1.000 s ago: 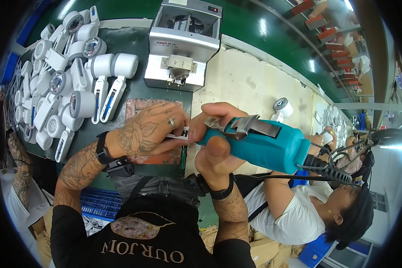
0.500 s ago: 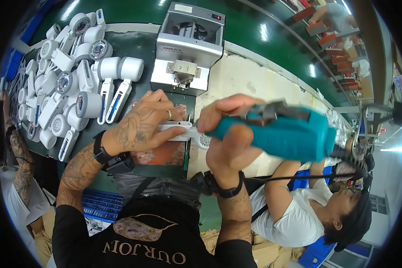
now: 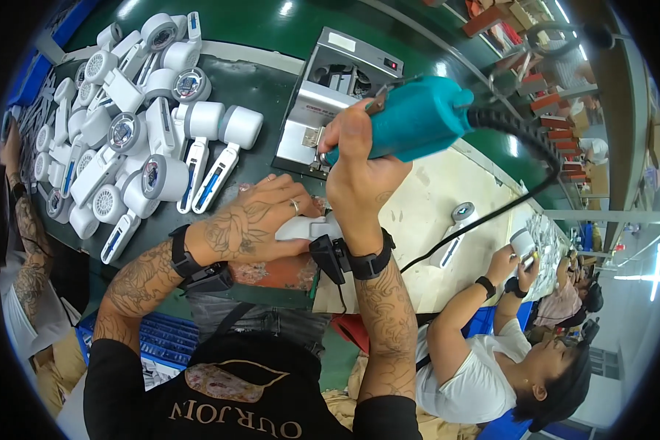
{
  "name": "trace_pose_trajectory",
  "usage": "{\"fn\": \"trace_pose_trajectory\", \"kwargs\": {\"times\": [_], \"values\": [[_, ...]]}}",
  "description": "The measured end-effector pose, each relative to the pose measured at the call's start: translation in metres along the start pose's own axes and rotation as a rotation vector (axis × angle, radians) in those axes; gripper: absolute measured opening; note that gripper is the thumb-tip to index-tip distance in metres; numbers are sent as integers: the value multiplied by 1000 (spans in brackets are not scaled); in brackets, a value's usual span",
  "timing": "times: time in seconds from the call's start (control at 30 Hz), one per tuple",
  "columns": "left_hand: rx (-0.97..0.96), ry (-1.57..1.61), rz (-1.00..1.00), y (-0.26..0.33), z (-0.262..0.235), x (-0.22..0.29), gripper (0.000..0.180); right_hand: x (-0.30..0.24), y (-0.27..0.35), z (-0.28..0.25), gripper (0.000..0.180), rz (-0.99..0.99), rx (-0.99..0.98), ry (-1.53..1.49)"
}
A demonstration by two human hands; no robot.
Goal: The person picks up a handheld fan, fits a component into it, and uses a power screwdriver to fasten a screw. They then pick up another fan, insert a circuit board, and place the unit on the work surface.
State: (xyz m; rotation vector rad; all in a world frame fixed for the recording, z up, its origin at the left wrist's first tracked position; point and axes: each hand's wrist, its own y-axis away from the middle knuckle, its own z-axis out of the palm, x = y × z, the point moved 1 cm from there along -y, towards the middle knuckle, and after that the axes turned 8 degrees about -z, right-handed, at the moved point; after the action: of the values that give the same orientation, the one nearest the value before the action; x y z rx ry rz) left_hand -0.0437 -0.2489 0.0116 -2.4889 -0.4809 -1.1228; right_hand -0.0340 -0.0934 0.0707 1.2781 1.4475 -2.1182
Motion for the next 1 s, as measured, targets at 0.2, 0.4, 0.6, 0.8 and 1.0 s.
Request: {"fn": "trace_pose_trajectory", "kwargs": {"times": [0.2,0.4,0.6,0.8,1.0], "values": [[38,4,8,-1,2,-5,38,-13,8,4,42,109,-19,23],[61,49,11,-1,3,-5,38,-48,39,-28,62,86,10,26],[-32,40,-35,-2,-4,4,37,-49,48,-28,69,142,16,70],[-20,45,-46,2,-2,-2,38,-39,52,-26,67,142,0,44],[-17,49,31,-11,0,0,41,-28,60,-40,32,125,-92,-53]]}}
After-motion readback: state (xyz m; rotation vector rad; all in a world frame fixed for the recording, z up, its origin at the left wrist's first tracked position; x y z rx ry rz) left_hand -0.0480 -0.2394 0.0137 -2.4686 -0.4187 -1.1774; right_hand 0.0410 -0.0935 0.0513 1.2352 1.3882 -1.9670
